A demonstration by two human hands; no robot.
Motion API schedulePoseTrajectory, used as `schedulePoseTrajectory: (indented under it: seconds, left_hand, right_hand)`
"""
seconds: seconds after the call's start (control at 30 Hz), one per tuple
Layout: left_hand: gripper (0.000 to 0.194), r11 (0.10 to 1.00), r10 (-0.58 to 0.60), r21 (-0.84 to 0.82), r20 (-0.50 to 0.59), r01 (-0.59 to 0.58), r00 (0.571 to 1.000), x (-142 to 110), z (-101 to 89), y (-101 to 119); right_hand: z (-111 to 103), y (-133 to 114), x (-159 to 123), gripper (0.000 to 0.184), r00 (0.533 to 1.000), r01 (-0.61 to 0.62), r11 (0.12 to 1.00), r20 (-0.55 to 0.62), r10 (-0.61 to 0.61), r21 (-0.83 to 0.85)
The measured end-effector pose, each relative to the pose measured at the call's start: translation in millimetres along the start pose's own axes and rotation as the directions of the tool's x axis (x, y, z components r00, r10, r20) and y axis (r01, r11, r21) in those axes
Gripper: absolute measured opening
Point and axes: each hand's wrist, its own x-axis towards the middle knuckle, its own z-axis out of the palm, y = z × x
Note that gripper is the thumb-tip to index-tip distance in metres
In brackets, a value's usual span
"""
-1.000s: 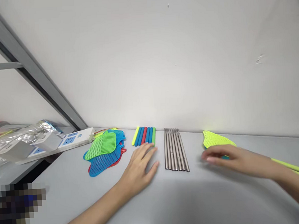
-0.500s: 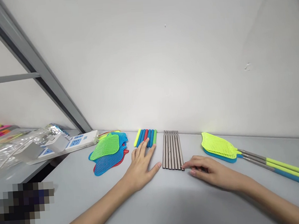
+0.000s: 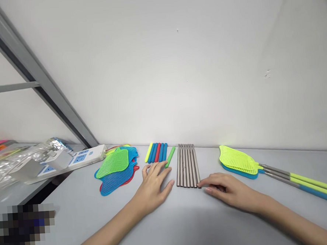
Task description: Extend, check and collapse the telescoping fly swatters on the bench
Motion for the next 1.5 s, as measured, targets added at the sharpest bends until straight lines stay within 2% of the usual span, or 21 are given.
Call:
schedulePoseTrajectory:
  seconds: [0.07, 0.17, 0.27, 0.53, 0.63, 0.8, 1.0, 1.13, 1.23, 1.3, 1.4, 1.5]
  left_hand:
    - [0.027, 0.999, 0.032, -0.038, 0.012, -0.031, 0.999, 0.4, -1.2, 0.5]
    - [0.026, 0.990, 0.083, -0.117, 0.061, -0.076, 0.995, 1.4, -4.6, 2.3]
    - [0.027, 0.982, 0.095, -0.171, 0.094, -0.078, 0.991, 2.8, -7.8, 4.1]
    - [0.032, 0.970, 0.099, -0.233, 0.121, -0.068, 0.988, 3.1, -3.9, 0.4]
    - [0.028, 0.960, 0.104, -0.269, 0.075, -0.080, 0.992, 2.6, -2.6, 0.5]
    - [0.021, 0.950, 0.073, -0.300, -0.074, -0.092, 0.995, 0.8, -3.5, 2.0]
    - [0.019, 0.954, 0.062, -0.275, -0.213, -0.121, 0.975, -2.2, -1.6, -2.6]
    - [0.025, 0.937, -0.067, -0.348, -0.290, -0.040, 0.955, -2.2, 0.8, -6.1]
    - [0.020, 0.870, -0.250, -0.491, -0.351, 0.051, 0.902, 0.3, 2.6, -8.9]
    - [0.017, 0.789, -0.375, -0.606, -0.344, 0.101, 0.861, 2.7, 2.5, -10.5]
    - [0.018, 0.663, -0.508, -0.733, -0.295, 0.149, 0.809, 6.4, 0.1, -12.4]
    - [0.017, 0.572, -0.565, -0.812, -0.283, 0.120, 0.775, 8.8, -1.5, -13.9]
  right_hand:
    - [-1.2, 0.4, 1.2, 0.031, 1.000, -0.024, 1.000, -0.016, 0.023, -0.009]
    - [-1.7, 3.6, 2.2, 0.036, 0.990, -0.105, 0.993, -0.099, 0.099, -0.052]
    - [-1.3, 7.6, 2.6, 0.040, 0.976, -0.169, 0.984, -0.151, 0.159, -0.051]
    - [0.8, 20.5, 2.9, 0.025, 0.939, -0.288, 0.941, -0.246, 0.242, -0.176]
    - [-0.9, 22.8, 1.3, 0.027, 0.939, -0.290, 0.940, -0.243, 0.243, -0.181]
    - [-6.3, 21.3, -2.1, 0.048, 0.948, -0.293, 0.953, -0.150, 0.280, -0.073]
    - [-7.2, 19.7, -2.5, 0.037, 0.953, -0.289, 0.954, -0.117, 0.279, -0.078]
    - [-7.5, 18.6, -2.3, 0.036, 0.955, -0.279, 0.958, -0.128, 0.269, -0.067]
    - [-8.2, 18.0, -0.9, 0.032, 0.949, -0.289, 0.957, -0.133, 0.287, 0.002]
    - [-8.8, 17.0, 0.4, 0.028, 0.936, -0.319, 0.938, -0.109, 0.334, 0.136]
    - [-9.9, 14.8, 1.9, 0.024, 0.917, -0.360, 0.840, -0.010, 0.398, 0.407]
    - [-10.6, 13.9, 2.1, 0.030, 0.909, -0.364, 0.693, 0.074, 0.411, 0.622]
